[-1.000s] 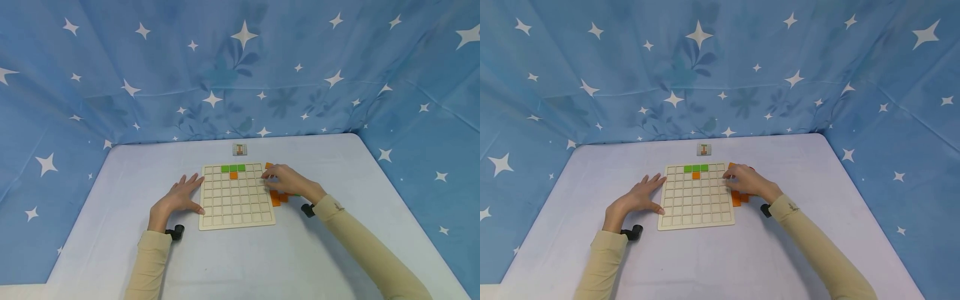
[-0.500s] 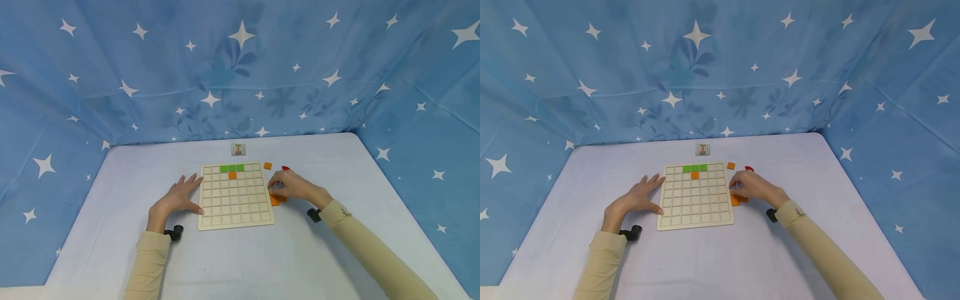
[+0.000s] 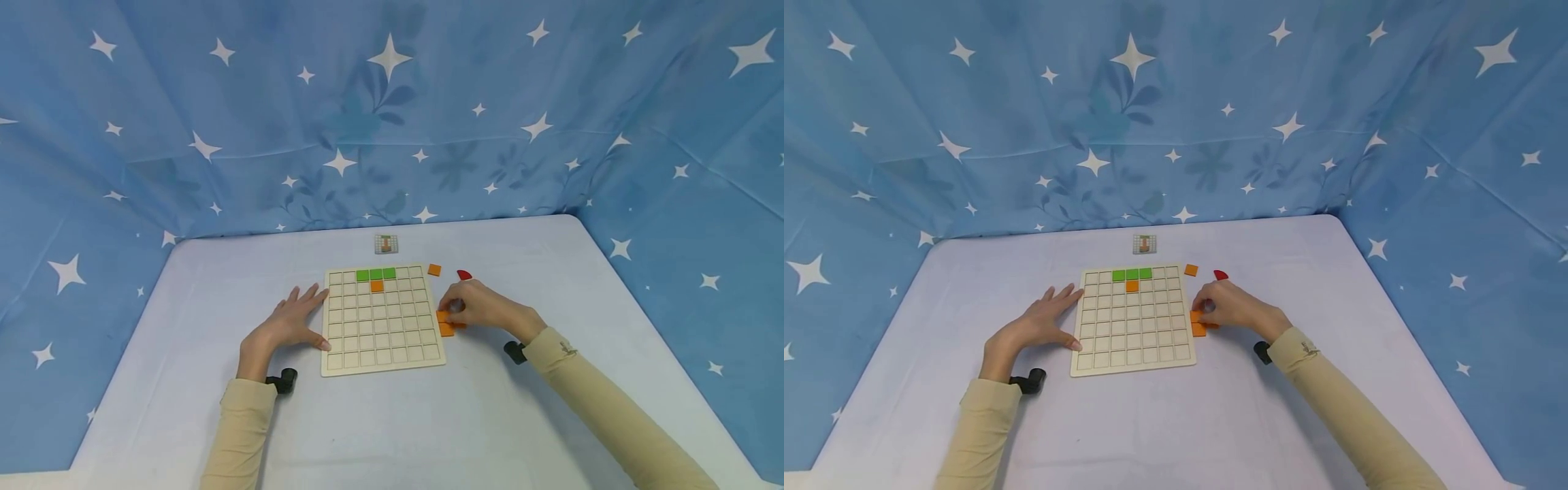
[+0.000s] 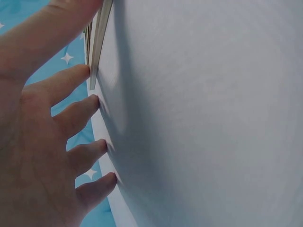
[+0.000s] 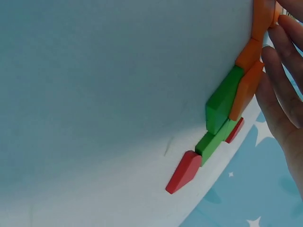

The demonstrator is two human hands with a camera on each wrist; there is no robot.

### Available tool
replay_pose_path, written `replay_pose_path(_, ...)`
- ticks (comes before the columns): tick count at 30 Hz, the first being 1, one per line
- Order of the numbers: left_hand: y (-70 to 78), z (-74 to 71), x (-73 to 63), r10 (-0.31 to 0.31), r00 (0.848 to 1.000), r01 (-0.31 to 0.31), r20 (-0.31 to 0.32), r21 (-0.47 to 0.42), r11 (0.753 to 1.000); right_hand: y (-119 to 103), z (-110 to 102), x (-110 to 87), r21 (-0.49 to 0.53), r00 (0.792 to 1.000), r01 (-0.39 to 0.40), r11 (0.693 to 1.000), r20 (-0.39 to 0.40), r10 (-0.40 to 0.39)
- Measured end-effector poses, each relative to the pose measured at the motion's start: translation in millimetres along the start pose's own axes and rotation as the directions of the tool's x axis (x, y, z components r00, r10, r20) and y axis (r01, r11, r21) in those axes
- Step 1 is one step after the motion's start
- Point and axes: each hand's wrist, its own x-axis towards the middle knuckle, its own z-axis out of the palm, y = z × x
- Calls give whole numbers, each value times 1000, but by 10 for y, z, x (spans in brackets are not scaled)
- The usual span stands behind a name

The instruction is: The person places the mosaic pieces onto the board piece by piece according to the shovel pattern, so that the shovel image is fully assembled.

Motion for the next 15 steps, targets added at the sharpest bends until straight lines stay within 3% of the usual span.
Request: replay_pose_path(15,-31,-7,10,4,1000,-4,11,-21,1000,-8,24,-26,-32,1000,-27,999,9,28)
